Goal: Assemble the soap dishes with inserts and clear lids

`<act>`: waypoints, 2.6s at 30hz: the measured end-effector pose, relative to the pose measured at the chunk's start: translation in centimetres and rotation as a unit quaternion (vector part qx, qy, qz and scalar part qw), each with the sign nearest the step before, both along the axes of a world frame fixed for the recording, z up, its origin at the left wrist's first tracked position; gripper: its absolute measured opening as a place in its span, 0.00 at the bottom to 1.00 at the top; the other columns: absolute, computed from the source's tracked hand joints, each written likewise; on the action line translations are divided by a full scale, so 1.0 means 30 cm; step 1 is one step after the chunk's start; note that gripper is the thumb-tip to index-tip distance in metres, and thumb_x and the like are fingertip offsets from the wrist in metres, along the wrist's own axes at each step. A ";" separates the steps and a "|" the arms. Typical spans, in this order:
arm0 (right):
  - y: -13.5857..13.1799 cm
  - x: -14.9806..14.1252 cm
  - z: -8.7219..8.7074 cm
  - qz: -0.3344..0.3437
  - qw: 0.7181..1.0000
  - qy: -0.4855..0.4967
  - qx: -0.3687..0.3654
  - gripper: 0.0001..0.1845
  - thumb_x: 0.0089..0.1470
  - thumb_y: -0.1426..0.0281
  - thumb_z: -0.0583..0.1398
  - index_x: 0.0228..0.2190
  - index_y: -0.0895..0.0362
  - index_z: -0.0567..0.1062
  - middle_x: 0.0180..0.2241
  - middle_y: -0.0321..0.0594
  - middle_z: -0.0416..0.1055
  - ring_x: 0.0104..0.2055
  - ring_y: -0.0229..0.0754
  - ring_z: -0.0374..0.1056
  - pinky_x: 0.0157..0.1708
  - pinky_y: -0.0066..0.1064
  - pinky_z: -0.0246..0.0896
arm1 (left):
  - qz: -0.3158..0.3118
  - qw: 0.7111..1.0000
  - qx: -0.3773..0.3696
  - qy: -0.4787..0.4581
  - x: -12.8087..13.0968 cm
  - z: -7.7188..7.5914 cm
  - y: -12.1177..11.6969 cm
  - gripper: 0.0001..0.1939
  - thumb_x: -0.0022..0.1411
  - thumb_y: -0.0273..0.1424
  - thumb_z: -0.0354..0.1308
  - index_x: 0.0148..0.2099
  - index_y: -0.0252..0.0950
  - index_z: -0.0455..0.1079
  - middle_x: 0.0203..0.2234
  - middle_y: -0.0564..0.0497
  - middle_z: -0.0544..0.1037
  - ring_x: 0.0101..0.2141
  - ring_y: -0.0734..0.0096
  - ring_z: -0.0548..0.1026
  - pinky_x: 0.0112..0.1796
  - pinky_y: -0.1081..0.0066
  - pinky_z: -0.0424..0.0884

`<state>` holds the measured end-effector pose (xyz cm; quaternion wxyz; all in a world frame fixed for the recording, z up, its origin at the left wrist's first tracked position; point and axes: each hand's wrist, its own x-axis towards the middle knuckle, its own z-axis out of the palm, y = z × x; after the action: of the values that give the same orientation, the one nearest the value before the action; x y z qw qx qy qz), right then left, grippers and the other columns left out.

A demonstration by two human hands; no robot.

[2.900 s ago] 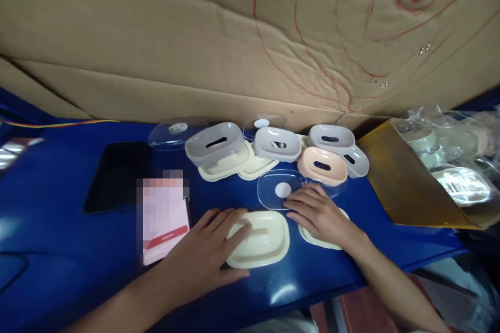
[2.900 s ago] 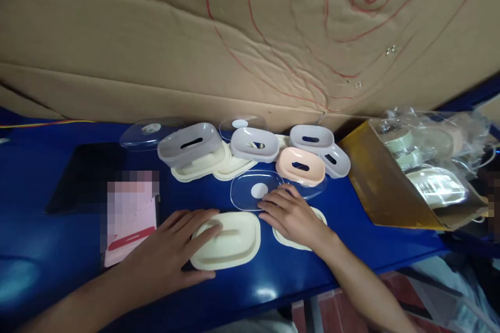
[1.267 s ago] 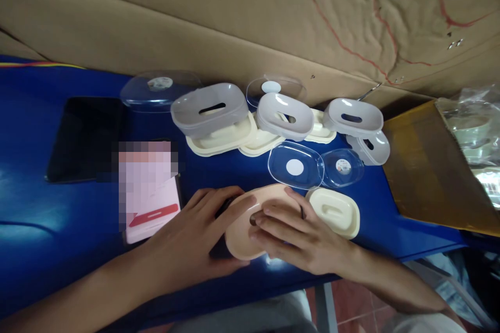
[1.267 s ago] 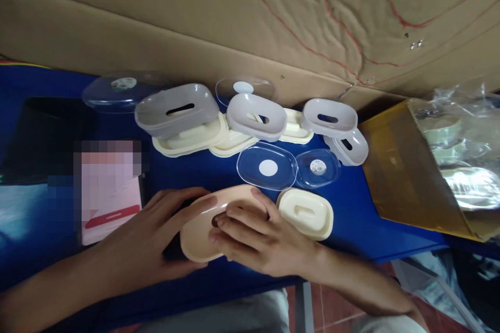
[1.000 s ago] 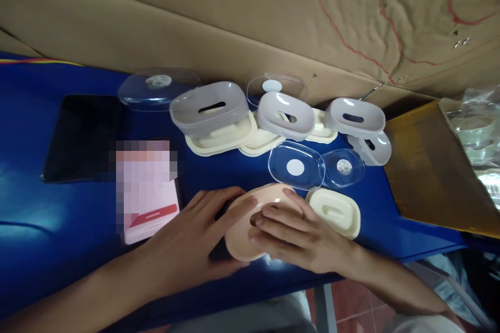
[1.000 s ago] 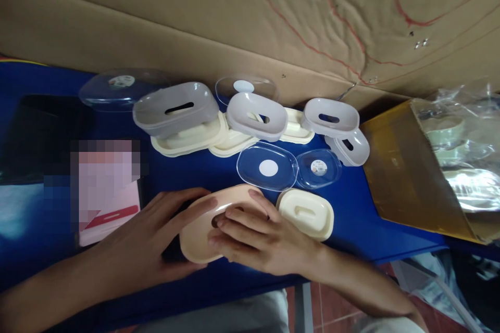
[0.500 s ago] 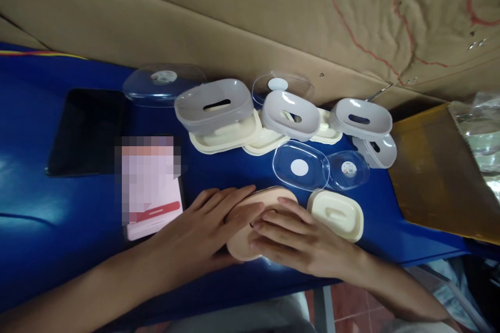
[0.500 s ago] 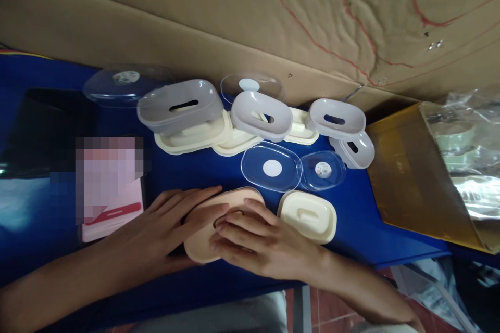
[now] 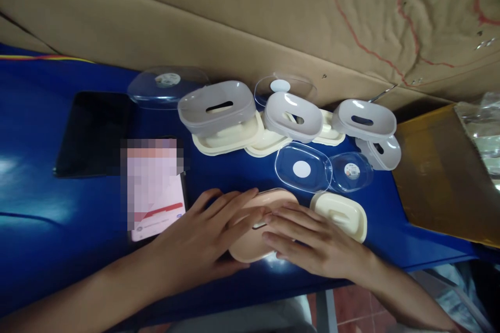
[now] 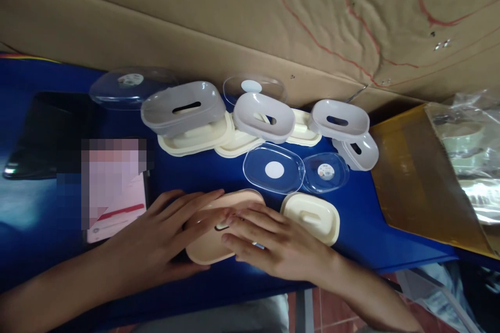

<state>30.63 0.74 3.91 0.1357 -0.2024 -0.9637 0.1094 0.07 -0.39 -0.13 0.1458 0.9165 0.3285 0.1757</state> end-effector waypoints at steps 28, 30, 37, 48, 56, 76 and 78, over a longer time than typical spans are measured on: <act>0.001 -0.033 -0.019 -0.002 0.999 0.026 -0.033 0.17 0.72 0.69 0.64 0.57 0.62 0.79 0.62 0.47 0.78 0.70 0.46 0.68 0.76 0.42 0.61 | 0.065 0.993 0.092 0.045 -0.016 0.094 -0.013 0.45 0.72 0.59 0.59 0.79 0.40 0.57 0.78 0.33 0.56 0.72 0.36 0.63 0.74 0.33 0.41; 0.008 -0.031 -0.012 -0.001 0.999 0.041 -0.029 0.14 0.73 0.67 0.63 0.54 0.61 0.80 0.59 0.45 0.80 0.68 0.43 0.70 0.77 0.40 0.58 | 0.025 0.995 0.089 0.028 0.018 0.096 -0.020 0.47 0.70 0.63 0.59 0.79 0.42 0.58 0.76 0.37 0.62 0.70 0.41 0.66 0.75 0.39 0.36; 0.018 0.133 0.084 -0.148 0.987 0.062 0.023 0.16 0.73 0.72 0.61 0.58 0.56 0.79 0.56 0.44 0.82 0.59 0.46 0.77 0.67 0.47 0.70 | -0.019 0.995 0.097 0.034 0.079 0.076 -0.025 0.32 0.74 0.54 0.61 0.70 0.41 0.71 0.66 0.45 0.77 0.65 0.52 0.72 0.76 0.50 0.33; -0.209 0.257 -0.037 -0.273 0.961 0.022 -0.033 0.18 0.75 0.69 0.60 0.62 0.51 0.76 0.62 0.47 0.78 0.65 0.52 0.74 0.62 0.53 0.72 | 0.079 0.983 0.144 0.084 0.022 0.091 -0.039 0.20 0.76 0.25 0.53 0.65 0.33 0.74 0.66 0.38 0.76 0.68 0.45 0.72 0.74 0.40 0.48; -0.052 0.182 -0.043 -0.264 0.964 0.036 0.024 0.21 0.76 0.71 0.57 0.66 0.53 0.73 0.63 0.47 0.78 0.67 0.52 0.73 0.69 0.55 0.66 | -0.068 0.975 0.188 0.099 0.256 0.088 -0.119 0.22 0.76 0.33 0.58 0.68 0.34 0.71 0.65 0.37 0.76 0.67 0.47 0.70 0.71 0.42 0.54; -0.143 0.330 -0.100 -0.470 0.754 0.389 -0.245 0.18 0.75 0.56 0.59 0.55 0.53 0.77 0.34 0.37 0.79 0.30 0.41 0.77 0.34 0.33 0.78 | -0.144 0.970 0.171 0.095 0.214 0.060 -0.055 0.11 0.71 0.22 0.61 0.53 0.36 0.74 0.43 0.48 0.78 0.45 0.58 0.73 0.52 0.58 0.65; -0.123 0.311 -0.097 -0.483 0.766 0.372 -0.205 0.18 0.74 0.55 0.60 0.55 0.53 0.78 0.39 0.40 0.82 0.32 0.41 0.78 0.35 0.33 0.79 | -0.140 0.972 0.164 0.093 0.216 0.056 -0.057 0.10 0.71 0.23 0.61 0.53 0.35 0.74 0.43 0.48 0.78 0.46 0.58 0.73 0.50 0.58 0.66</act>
<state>39.96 -2.95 1.00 0.4736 -0.6073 -0.5677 0.2911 6.55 -2.10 1.55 -0.0142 0.9772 0.1756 0.1190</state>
